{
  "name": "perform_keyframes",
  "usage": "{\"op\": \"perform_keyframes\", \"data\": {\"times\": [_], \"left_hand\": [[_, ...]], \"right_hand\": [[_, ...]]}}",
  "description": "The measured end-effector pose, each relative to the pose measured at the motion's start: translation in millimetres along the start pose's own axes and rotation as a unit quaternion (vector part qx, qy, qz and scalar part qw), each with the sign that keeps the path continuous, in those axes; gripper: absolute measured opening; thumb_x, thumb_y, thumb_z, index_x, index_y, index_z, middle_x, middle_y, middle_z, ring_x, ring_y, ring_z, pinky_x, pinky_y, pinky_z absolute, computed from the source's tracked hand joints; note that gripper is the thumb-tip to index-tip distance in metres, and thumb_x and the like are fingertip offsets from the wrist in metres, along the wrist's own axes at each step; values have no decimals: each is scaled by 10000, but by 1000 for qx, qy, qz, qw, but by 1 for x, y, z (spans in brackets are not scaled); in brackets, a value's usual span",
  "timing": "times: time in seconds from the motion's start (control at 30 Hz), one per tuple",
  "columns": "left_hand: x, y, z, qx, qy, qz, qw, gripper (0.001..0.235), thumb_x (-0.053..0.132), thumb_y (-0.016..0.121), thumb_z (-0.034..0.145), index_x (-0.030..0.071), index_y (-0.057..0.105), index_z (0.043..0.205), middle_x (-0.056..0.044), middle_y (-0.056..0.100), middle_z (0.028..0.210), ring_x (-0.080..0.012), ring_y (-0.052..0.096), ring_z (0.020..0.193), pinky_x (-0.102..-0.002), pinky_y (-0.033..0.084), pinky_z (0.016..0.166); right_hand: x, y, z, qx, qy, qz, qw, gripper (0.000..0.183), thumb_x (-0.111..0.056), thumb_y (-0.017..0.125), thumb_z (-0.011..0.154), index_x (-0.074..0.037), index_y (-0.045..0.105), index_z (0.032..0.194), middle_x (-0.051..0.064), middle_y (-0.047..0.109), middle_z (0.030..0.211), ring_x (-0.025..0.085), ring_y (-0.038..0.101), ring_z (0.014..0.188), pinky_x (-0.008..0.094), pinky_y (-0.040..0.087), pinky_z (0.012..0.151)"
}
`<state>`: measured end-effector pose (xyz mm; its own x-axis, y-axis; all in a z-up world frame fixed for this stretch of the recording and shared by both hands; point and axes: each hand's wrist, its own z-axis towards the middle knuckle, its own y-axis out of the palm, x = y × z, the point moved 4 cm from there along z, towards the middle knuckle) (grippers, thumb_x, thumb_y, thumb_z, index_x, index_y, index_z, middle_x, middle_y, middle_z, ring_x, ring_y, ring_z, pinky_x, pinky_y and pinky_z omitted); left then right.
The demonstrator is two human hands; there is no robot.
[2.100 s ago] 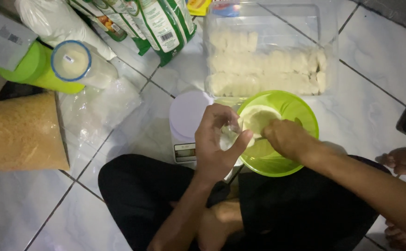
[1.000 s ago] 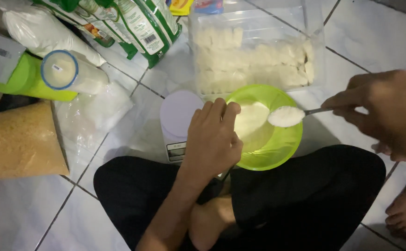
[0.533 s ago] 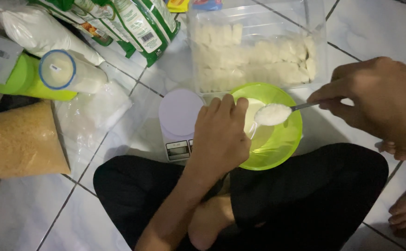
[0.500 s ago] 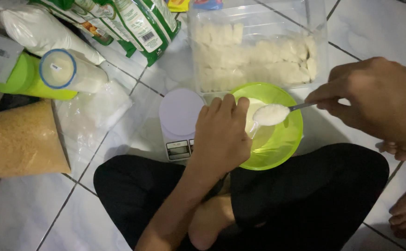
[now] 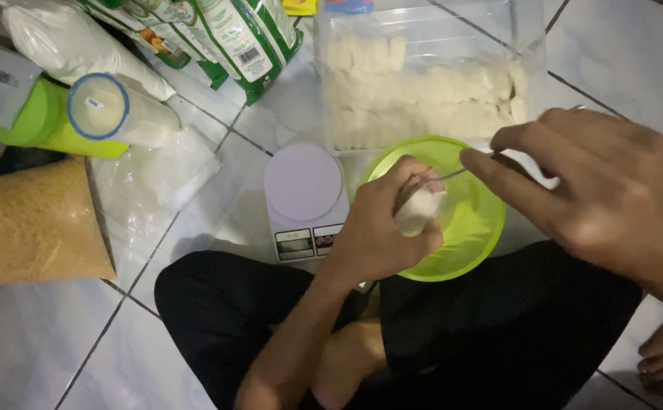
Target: The person scoops a white dough-like substance from a green bowl using a spoon and places it into a small plastic bag on a digital scale. They repeat this process multiple times, occasionally adjusting the bag or the dough with their hands.
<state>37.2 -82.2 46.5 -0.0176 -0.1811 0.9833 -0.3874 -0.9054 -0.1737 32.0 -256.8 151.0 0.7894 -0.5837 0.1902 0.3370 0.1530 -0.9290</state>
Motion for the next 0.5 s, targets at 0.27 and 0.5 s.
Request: {"op": "perform_keyframes", "data": {"times": [0.27, 0.5], "left_hand": [[-9, -4, -7, -20, 13, -79, 997, 270, 81, 634, 807, 170, 597, 1059, 73, 580, 808, -76, 569, 783, -271, 500, 849], [-6, -20, -25, -86, 56, -213, 972, 260, 7, 628, 909, 197, 567, 1077, 69, 555, 866, -73, 542, 809, -261, 462, 853]], "right_hand": [[24, 3, -17, -71, 269, 204, 939, 373, 50, 671, 1022, -106, 735, 1355, 166, 625, 1204, 238, 464, 615, 368, 423, 586], [53, 21, -34, -238, 361, 182, 883, 1024, 171, 727, 506, -206, 657, 1456, 147, 607, 1204, 324, 650, 767, 449, 571, 640]]}}
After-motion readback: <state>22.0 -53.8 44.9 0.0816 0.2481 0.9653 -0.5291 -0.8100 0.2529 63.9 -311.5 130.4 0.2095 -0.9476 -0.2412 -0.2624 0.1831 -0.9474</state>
